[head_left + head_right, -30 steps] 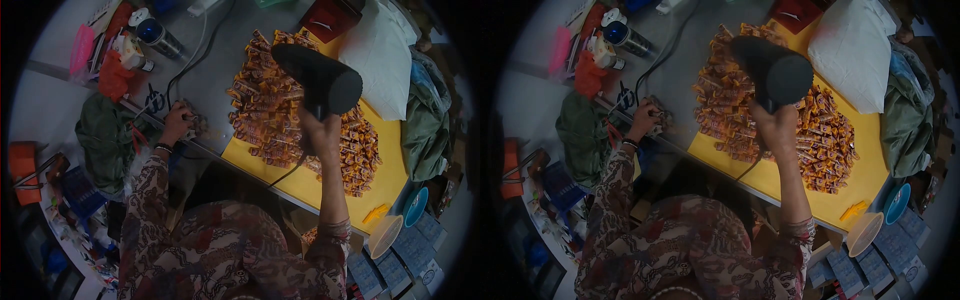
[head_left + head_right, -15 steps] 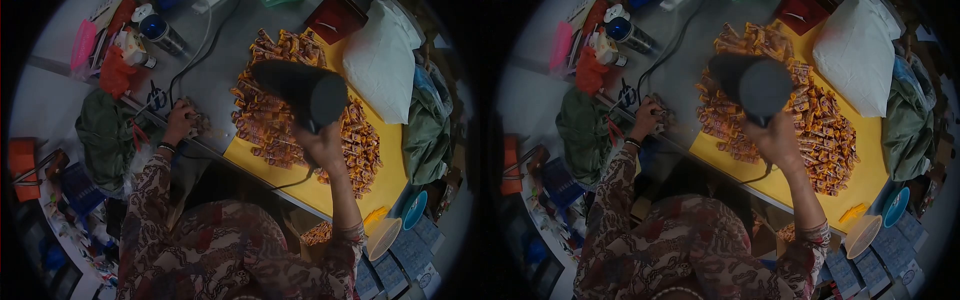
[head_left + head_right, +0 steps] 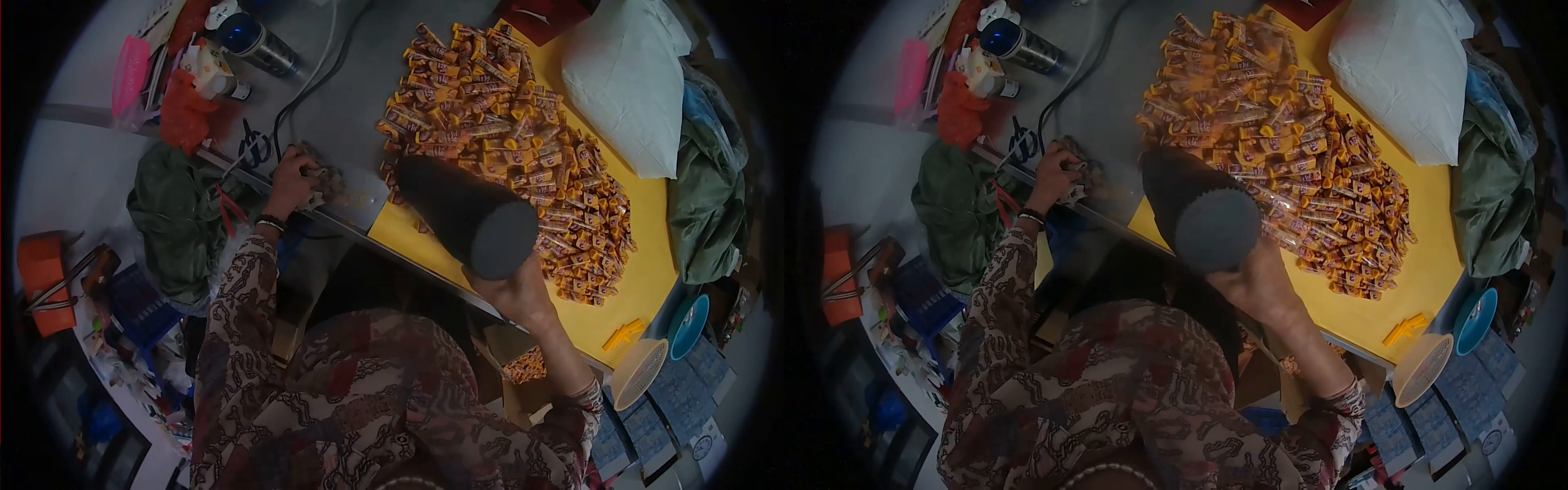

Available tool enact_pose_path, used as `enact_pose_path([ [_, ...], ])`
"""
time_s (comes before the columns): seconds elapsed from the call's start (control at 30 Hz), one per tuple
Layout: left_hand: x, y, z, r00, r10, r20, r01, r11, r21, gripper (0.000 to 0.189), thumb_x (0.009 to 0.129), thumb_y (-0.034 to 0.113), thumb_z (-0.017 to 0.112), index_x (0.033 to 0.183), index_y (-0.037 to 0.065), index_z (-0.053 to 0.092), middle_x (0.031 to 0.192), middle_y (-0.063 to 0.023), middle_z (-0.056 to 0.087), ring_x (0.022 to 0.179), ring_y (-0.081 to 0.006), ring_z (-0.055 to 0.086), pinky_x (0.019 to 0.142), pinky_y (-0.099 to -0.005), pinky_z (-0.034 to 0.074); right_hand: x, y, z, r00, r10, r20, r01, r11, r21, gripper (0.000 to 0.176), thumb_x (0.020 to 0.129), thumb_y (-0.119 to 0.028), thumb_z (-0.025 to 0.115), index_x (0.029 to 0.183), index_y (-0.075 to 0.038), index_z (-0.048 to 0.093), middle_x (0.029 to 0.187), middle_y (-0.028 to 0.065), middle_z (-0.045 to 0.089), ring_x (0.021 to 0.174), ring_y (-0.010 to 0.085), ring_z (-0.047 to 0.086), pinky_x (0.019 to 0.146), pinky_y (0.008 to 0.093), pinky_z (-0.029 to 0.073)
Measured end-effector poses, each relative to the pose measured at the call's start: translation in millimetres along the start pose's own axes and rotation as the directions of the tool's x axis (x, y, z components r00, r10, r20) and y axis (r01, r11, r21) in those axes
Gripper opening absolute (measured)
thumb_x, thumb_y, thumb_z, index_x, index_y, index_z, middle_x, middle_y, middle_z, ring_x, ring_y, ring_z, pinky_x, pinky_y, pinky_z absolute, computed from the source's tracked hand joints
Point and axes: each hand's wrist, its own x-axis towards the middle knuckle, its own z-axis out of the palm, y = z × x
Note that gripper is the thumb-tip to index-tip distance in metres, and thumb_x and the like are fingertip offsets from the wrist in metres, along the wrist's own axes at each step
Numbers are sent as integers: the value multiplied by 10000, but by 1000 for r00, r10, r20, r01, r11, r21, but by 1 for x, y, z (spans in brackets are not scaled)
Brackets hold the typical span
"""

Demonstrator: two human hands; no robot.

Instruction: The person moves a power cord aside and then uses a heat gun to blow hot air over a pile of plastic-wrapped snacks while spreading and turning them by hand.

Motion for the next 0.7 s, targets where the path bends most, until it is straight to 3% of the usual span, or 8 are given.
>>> enact_pose_path([
  [0.13,0,2,0,999,48,-12,-48,999,5,246,591,2,721,814,5,618,923,-92,484,816,-277,562,708,-358,482,-12,11,1,971,171,-169,-149,980,134,355,735,-70,731,1059,-14,600,999,92,640,878,183,605,767,304,479],
  [0.17,0,4,-1,1000,20,10,-20,1000,22,247,598,-5,718,825,1,620,929,-94,484,815,-275,561,714,-362,484,-19,25,1,848,523,-86,-324,640,697,334,741,-76,731,1045,-12,608,1001,95,647,881,185,609,766,306,480],
  [0.2,-1,2,-1,1000,15,22,-16,1000,24,247,598,-5,718,825,1,620,929,-94,484,815,-275,561,714,-362,484,-27,27,-6,842,533,-82,-331,632,701,334,741,-76,731,1045,-12,608,1001,95,647,881,185,609,766,306,480],
  [0.27,1,-2,0,999,38,11,-38,999,-22,243,616,-9,727,837,1,627,930,-88,485,812,-273,561,724,-365,488,-44,25,-17,959,262,-107,-258,965,56,424,728,-90,747,1107,-14,575,1055,101,624,960,191,592,814,301,471],
  [0.4,2,6,-3,999,-2,36,-1,998,68,238,628,0,744,839,7,633,945,-78,490,812,-262,561,726,-365,491,-66,5,-4,999,28,44,-23,992,-121,622,706,-102,768,1244,-27,463,1187,113,545,1118,208,518,918,298,435],
  [0.53,1,9,-5,999,15,45,-20,993,112,245,625,21,760,837,17,639,967,-74,495,816,-247,558,728,-363,491,-76,15,5,976,217,7,-216,974,-62,554,722,-108,754,1208,-22,501,1171,121,567,1092,219,542,919,316,437],
  [0.6,2,9,-5,997,59,41,-63,990,123,242,628,26,759,837,17,639,972,-73,496,819,-243,558,733,-364,492,-79,24,3,908,352,-228,-318,932,176,333,684,-77,740,999,-59,633,940,131,660,913,283,641,795,334,498],
  [0.7,2,15,-6,999,11,52,-18,990,139,229,641,48,757,835,18,640,984,-78,493,835,-251,560,747,-364,490,-90,16,-8,963,227,-143,-236,971,-47,395,670,-65,739,1046,-54,617,956,139,647,914,296,635,809,350,494],
])
